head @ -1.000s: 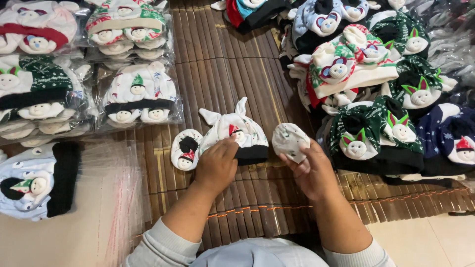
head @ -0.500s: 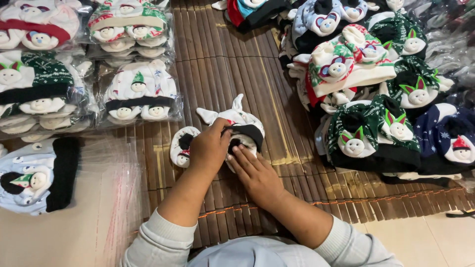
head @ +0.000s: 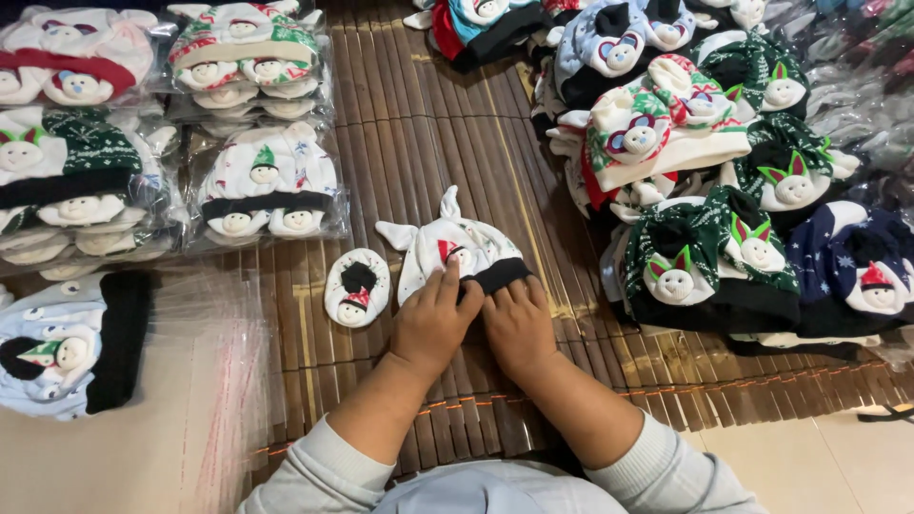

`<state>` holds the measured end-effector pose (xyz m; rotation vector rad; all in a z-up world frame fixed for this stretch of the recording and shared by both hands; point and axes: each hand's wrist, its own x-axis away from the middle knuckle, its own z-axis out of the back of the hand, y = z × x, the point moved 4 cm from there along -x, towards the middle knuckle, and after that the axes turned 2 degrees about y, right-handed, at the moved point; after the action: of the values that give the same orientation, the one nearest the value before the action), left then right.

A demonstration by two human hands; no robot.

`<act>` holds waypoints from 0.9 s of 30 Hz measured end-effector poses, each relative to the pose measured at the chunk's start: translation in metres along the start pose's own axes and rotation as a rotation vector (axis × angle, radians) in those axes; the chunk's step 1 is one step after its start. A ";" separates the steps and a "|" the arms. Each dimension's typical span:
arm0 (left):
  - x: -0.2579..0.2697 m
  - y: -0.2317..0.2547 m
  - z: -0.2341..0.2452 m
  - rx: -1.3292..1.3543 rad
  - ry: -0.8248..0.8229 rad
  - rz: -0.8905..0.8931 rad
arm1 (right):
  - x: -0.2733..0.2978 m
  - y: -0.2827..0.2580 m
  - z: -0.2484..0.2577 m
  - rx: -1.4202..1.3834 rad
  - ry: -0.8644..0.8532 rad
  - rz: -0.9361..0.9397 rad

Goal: Packaging baby hats into individual plastic bags

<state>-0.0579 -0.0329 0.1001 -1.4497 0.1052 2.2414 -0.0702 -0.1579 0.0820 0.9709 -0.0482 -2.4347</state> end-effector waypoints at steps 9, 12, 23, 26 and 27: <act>0.012 -0.011 -0.001 0.154 -0.174 -0.036 | 0.005 0.023 0.034 -0.154 -0.145 0.092; 0.017 -0.015 0.000 0.181 -0.184 -0.042 | 0.010 0.031 0.038 -0.123 -0.031 0.052; 0.031 -0.037 0.011 0.168 -0.270 -0.009 | 0.002 0.052 0.022 -0.157 0.030 -0.130; 0.037 -0.040 0.008 0.117 -0.247 0.019 | 0.007 0.053 0.016 -0.116 0.056 -0.096; 0.039 -0.041 0.007 0.098 -0.242 0.038 | 0.009 0.054 0.014 -0.099 0.058 -0.092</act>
<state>-0.0595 0.0188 0.0760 -1.1256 0.1632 2.3881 -0.0606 -0.2114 0.0983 1.0186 0.1385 -2.4645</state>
